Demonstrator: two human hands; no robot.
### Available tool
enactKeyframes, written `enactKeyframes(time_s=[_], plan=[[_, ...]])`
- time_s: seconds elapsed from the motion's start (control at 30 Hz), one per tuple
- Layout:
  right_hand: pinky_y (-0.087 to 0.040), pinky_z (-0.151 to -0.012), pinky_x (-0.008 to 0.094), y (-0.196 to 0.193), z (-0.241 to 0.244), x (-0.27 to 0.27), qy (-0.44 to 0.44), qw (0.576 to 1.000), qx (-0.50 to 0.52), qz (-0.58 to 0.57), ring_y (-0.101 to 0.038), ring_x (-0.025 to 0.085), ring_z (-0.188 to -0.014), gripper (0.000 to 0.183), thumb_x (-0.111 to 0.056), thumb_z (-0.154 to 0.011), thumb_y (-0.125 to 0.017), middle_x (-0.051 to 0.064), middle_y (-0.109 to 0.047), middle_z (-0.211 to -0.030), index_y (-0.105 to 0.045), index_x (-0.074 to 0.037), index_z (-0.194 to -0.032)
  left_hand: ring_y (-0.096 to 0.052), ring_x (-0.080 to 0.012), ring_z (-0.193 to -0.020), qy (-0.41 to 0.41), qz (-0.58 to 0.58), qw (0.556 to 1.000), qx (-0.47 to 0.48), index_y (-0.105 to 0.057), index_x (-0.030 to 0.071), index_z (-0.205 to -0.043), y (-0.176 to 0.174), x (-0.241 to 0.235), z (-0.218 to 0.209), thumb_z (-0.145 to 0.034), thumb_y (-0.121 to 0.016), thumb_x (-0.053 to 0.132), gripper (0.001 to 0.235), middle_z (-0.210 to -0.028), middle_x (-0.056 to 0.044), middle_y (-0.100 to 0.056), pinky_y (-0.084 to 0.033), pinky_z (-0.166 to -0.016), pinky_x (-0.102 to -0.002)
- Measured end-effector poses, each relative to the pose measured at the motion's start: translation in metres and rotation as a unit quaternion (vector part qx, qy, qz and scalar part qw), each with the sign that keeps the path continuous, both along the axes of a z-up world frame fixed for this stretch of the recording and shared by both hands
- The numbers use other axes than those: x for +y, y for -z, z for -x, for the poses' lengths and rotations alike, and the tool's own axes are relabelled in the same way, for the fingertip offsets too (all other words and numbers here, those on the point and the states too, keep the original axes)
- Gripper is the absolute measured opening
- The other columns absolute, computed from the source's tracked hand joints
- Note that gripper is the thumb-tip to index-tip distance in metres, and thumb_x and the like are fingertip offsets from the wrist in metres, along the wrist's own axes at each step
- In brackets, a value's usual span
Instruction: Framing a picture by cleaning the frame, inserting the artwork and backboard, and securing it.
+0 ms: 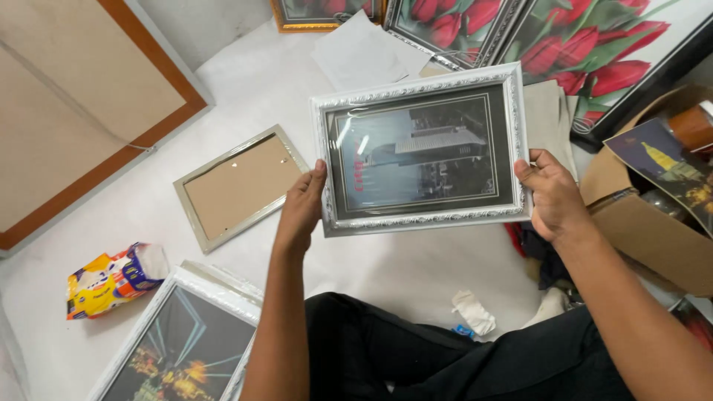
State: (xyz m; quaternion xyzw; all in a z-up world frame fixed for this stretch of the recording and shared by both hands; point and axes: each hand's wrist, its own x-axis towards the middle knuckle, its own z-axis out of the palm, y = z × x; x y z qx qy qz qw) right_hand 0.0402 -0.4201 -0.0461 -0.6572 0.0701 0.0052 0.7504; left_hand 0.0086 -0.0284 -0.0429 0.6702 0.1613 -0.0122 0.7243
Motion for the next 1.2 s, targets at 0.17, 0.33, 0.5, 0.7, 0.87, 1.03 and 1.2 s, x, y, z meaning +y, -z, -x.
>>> enactKeyframes(time_s=[0.17,0.33,0.5,0.7,0.87,1.03,1.2], plan=[[-0.054,-0.083,0.023,0.022,0.011,-0.018,0.062,0.986,-0.109,0.106,-0.059,0.003,-0.086,0.018,-0.015,-0.105,-0.068,-0.005,-0.061,-0.094,-0.063,-0.012,-0.122,-0.053,-0.0369,-0.123,-0.019,-0.081,0.993,0.079,-0.056,0.01,-0.148,0.054,-0.055,-0.002,-0.092,-0.015,0.085,0.102,-0.129,-0.027,-0.058,-0.043,-0.104,-0.048],[-0.053,-0.084,0.034,0.029,-0.002,-0.031,0.109,0.901,-0.194,0.373,-0.065,0.024,-0.09,0.029,-0.009,-0.091,-0.088,0.016,-0.061,-0.094,-0.077,-0.005,-0.118,-0.054,-0.0211,-0.081,-0.083,0.142,0.983,0.081,-0.06,0.003,-0.139,0.104,-0.058,-0.025,-0.074,0.004,0.093,0.128,-0.087,-0.012,-0.054,-0.049,-0.081,-0.03],[-0.052,-0.071,0.029,0.019,-0.014,-0.018,0.038,0.974,-0.073,0.21,-0.054,0.009,-0.081,0.036,0.007,-0.094,-0.068,0.011,-0.073,-0.092,-0.074,-0.006,-0.128,-0.068,-0.0237,-0.08,-0.088,0.225,0.969,0.058,-0.066,-0.002,-0.118,0.109,-0.04,-0.059,-0.076,-0.015,0.093,0.116,-0.091,-0.018,-0.067,-0.059,-0.082,-0.035],[-0.041,-0.089,0.023,0.026,-0.031,-0.018,0.03,0.979,0.202,-0.011,-0.06,0.022,-0.109,0.062,-0.001,-0.089,-0.034,0.022,-0.062,-0.144,-0.052,0.002,-0.149,-0.067,-0.0466,-0.109,-0.045,-0.043,0.988,0.143,-0.072,0.01,-0.117,0.091,-0.031,-0.053,-0.077,-0.057,0.06,0.066,-0.137,-0.031,-0.062,-0.052,-0.083,-0.045],[-0.04,-0.086,0.024,0.048,-0.047,-0.017,0.058,0.972,0.227,-0.032,-0.056,0.022,-0.102,0.068,0.004,-0.082,-0.028,0.023,-0.063,-0.136,-0.054,0.001,-0.145,-0.064,-0.0215,-0.067,0.003,0.01,0.989,0.145,-0.055,0.005,-0.138,0.093,-0.031,-0.053,-0.088,-0.066,0.005,0.051,-0.087,-0.019,-0.069,-0.05,-0.058,-0.029],[-0.041,-0.075,0.025,0.07,-0.048,-0.019,0.014,0.97,0.237,-0.042,-0.057,0.022,-0.088,0.069,0.006,-0.081,-0.031,0.03,-0.065,-0.125,-0.045,-0.006,-0.147,-0.063,-0.0209,-0.074,0.01,-0.065,0.984,0.168,-0.03,-0.002,-0.16,0.105,-0.032,-0.055,-0.089,-0.065,0.001,0.078,-0.086,-0.014,-0.063,-0.052,-0.063,-0.03],[-0.046,-0.092,0.03,0.092,-0.041,-0.005,-0.033,0.935,0.313,0.162,-0.063,0.025,-0.107,0.05,-0.001,-0.09,-0.052,0.021,-0.067,-0.122,-0.054,0.006,-0.139,-0.076,-0.0331,-0.106,0.08,-0.204,0.948,0.232,-0.055,-0.003,-0.141,0.103,-0.036,-0.053,-0.083,-0.07,0.011,0.061,-0.121,-0.027,-0.073,-0.062,-0.087,-0.037]])
